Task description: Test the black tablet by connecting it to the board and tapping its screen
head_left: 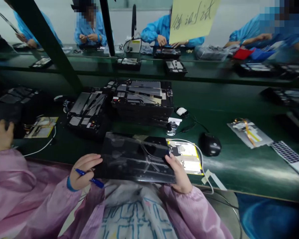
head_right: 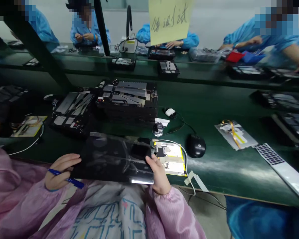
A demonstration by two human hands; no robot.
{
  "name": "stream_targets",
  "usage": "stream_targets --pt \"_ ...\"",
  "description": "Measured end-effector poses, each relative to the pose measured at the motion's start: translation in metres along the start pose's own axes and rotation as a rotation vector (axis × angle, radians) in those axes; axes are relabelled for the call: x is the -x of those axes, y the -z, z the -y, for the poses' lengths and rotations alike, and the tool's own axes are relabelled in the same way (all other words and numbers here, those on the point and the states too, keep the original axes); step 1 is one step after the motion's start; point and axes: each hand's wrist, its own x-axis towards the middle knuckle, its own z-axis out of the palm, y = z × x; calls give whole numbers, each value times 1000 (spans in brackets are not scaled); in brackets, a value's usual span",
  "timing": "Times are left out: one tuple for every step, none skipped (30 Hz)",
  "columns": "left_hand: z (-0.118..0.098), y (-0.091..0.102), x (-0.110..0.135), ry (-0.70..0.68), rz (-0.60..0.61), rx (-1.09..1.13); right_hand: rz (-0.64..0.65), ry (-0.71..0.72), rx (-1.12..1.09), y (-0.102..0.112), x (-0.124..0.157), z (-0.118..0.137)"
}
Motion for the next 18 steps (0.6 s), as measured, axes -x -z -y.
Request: stream_targets --pt "6 -2 4 -20 7 -26 11 -33 -38 -6 1 3" --pt "10 -4 8 -41 14 -50 24 -62 -79 -10 1 5" --pt "12 -7 13 -59 20 -70 38 -81 -112 -12 0 8" --pt "13 -8 17 -72 23 -85 48 -94 -122 -13 0 10" --pt "14 -10 20 -78 23 -100 51 -106 -109 -13 -1 11" --pt "14 -11 23 -74 27 -117 51 -122 -81 -12 -3 12" --pt "14 -13 24 -68 39 -136 48 -144 -45 -11 -4 13" --pt "13 -14 24 -66 53 -154 42 -166 -10 -9 -6 14" --pt "13 -15 23 -67 69 -168 33 -185 17 -8 -8 14" --pt "13 -16 22 -67 83 -177 22 -197 32 -7 -10 14" --pt "14 -16 20 -63 94 -182 9 -201 43 -7 -12 13" --pt "14 -17 19 -58 105 -186 -8 -199 56 -7 -14 13" --pt "15 -17 18 -47 116 -191 -29 -194 70 -7 -15 12" --pt "16 -17 17 -38 126 -199 -52 -191 82 -8 -15 11" --pt "17 -17 17 -33 132 -210 -76 -185 97 -10 -15 10" --pt "18 -17 17 -30 133 -222 -98 -170 118 -12 -14 9" --pt "19 -17 18 -25 128 -235 -110 -146 147 -13 -12 9" --pt "20 -17 19 -18 117 -248 -112 -117 182 -15 -10 8"
